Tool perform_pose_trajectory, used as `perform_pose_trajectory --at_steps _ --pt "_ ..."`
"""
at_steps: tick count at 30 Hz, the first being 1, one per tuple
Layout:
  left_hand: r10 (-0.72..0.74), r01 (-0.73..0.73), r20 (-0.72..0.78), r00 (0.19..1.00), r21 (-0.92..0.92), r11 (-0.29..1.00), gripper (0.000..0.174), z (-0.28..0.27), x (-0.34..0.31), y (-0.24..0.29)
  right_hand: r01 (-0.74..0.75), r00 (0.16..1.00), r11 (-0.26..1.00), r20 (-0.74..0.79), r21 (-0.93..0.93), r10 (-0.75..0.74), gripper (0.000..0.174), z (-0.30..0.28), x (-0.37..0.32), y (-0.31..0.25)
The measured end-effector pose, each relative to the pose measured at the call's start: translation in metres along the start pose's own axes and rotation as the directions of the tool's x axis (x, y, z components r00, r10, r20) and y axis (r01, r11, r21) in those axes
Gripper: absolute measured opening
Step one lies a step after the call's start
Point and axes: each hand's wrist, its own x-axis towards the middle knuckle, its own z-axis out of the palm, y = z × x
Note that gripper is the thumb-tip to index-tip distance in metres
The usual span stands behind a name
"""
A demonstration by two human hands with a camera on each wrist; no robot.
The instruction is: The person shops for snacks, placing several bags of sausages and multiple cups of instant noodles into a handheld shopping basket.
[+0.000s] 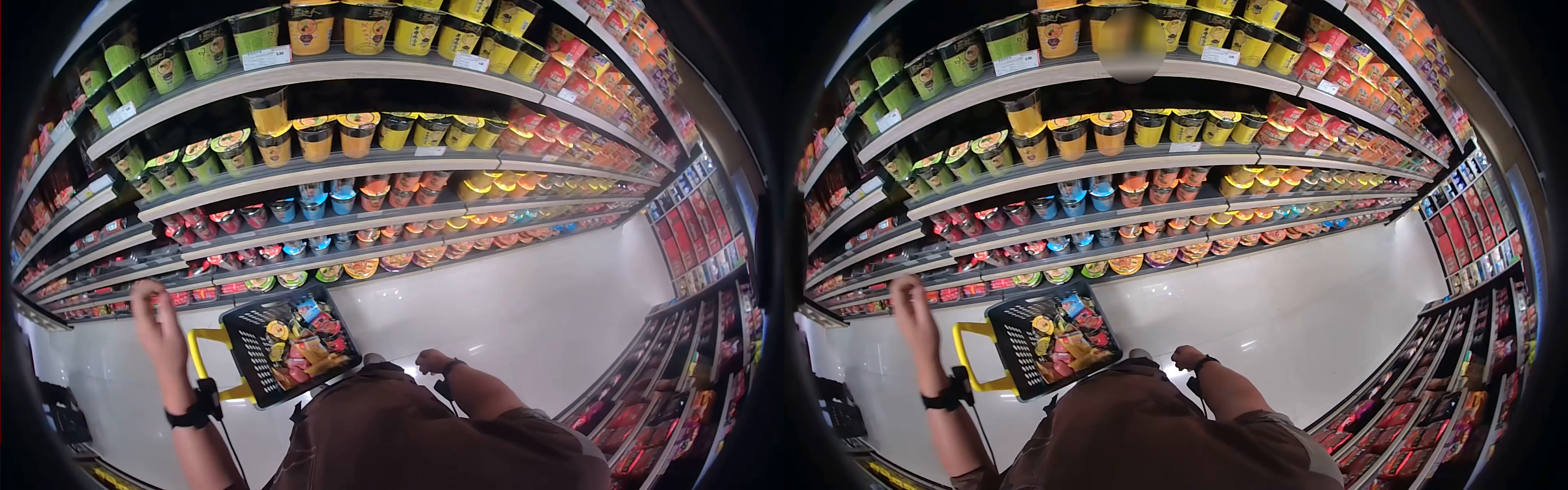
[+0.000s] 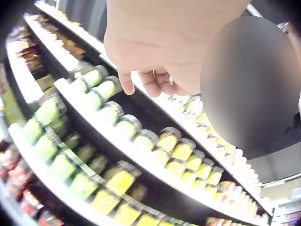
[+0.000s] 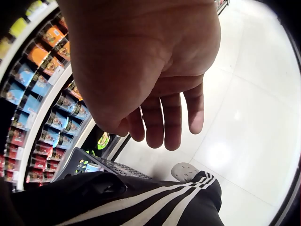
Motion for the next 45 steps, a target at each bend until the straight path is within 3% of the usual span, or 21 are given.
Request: perform_pose_trajectory --at_steps 1,2,3,5,6,7,9,15,17,18,20,22,26,29,34,36,37,40,41,43,45 --pt "-0.163 0.162 0.084 0.983 0.022 0.987 0.002 0.003 -0.019 -0.043 0.030 1.000 0.998 0.006 -0.054 -0.030 0.022 0.004 0.001 -0.005" --pt "-0.128 0.123 0.078 0.989 0.060 0.991 0.003 0.010 -0.039 -0.077 0.059 0.998 0.992 0.010 -0.111 -0.058 0.022 0.004 0.001 -0.012" --pt "-0.164 0.169 0.097 0.982 -0.045 0.985 0.010 0.016 -0.063 -0.110 -0.244 0.970 0.956 0.019 0.162 0.244 0.021 0.002 -0.007 -0.043" --pt "-0.429 0.431 0.163 0.889 0.021 0.902 0.018 0.018 -0.116 -0.164 -0.331 0.943 0.924 0.107 0.191 0.316 0.023 0.008 -0.003 -0.050" --pt "-0.470 0.482 0.195 0.861 -0.016 0.876 0.018 0.017 -0.136 -0.178 -0.329 0.944 0.924 0.098 0.194 0.315 0.023 0.012 -0.003 -0.055" --pt "-0.463 0.478 0.202 0.863 -0.031 0.878 0.016 0.016 -0.157 -0.199 -0.372 0.928 0.898 0.101 0.233 0.358 0.022 0.015 -0.005 -0.063" --pt "-0.468 0.442 0.164 0.868 0.171 0.880 0.011 0.013 -0.196 -0.232 -0.414 0.910 0.870 0.103 0.270 0.401 0.022 0.022 -0.006 -0.071" --pt "-0.628 0.584 0.226 0.744 0.237 0.777 0.038 0.025 -0.252 -0.240 -0.324 0.945 0.941 0.074 0.097 0.317 0.023 0.048 -0.003 -0.076" --pt "-0.602 0.564 0.243 0.761 0.213 0.798 0.037 0.023 -0.247 -0.229 -0.123 0.990 0.984 -0.051 0.128 0.130 0.018 0.058 0.002 -0.066" --pt "-0.515 0.478 0.259 0.817 0.195 0.856 0.032 0.019 -0.240 -0.223 -0.128 0.990 0.984 -0.051 0.122 0.135 0.018 0.056 0.000 -0.073" --pt "-0.496 0.471 0.258 0.829 0.156 0.868 0.026 0.006 -0.217 -0.203 -0.381 0.919 0.876 0.018 0.295 0.394 0.018 0.054 -0.003 -0.087" --pt "-0.477 0.458 0.207 0.854 0.134 0.879 0.011 -0.010 -0.195 -0.191 -0.396 0.912 0.875 0.006 0.279 0.411 0.019 0.053 -0.005 -0.097" --pt "-0.441 0.417 0.148 0.885 0.165 0.894 0.005 -0.041 -0.189 -0.226 -0.365 0.927 0.901 0.000 0.235 0.376 0.023 0.051 -0.005 -0.111" --pt "-0.429 0.394 0.037 0.903 0.328 0.859 0.004 -0.055 -0.195 -0.239 -0.339 0.937 0.914 -0.001 0.221 0.348 0.024 0.051 -0.003 -0.120" --pt "-0.506 0.484 -0.019 0.863 0.324 0.813 0.034 -0.046 -0.244 -0.282 -0.329 0.940 0.902 0.003 0.281 0.342 0.025 0.046 0.004 -0.133" --pt "-0.774 0.774 0.176 0.608 0.084 0.628 0.045 -0.043 -0.251 -0.281 -0.280 0.953 0.920 -0.036 0.275 0.301 0.025 0.040 0.011 -0.136" --pt "-0.777 0.776 0.175 0.605 0.088 0.625 0.045 -0.042 -0.256 -0.279 -0.261 0.957 0.922 -0.050 0.285 0.286 0.026 0.034 0.017 -0.138" --pt "-0.874 0.895 0.248 0.418 0.055 0.443 0.045 -0.031 -0.237 -0.236 -0.212 0.966 0.943 -0.090 0.255 0.241 0.027 0.005 0.035 -0.150" --pt "-0.874 0.895 0.250 0.417 0.054 0.443 0.045 -0.025 -0.246 -0.251 -0.186 0.969 0.950 -0.114 0.251 0.220 0.027 -0.007 0.043 -0.156" --pt "-0.774 0.751 0.075 0.629 0.198 0.629 0.045 -0.014 -0.274 -0.296 -0.119 0.964 0.961 -0.201 0.251 0.172 0.028 -0.035 0.056 -0.179" --pt "-0.761 0.749 0.051 0.647 0.148 0.646 0.045 -0.013 -0.256 -0.282 -0.029 0.939 0.954 -0.319 0.298 0.128 0.026 -0.067 0.077 -0.197"
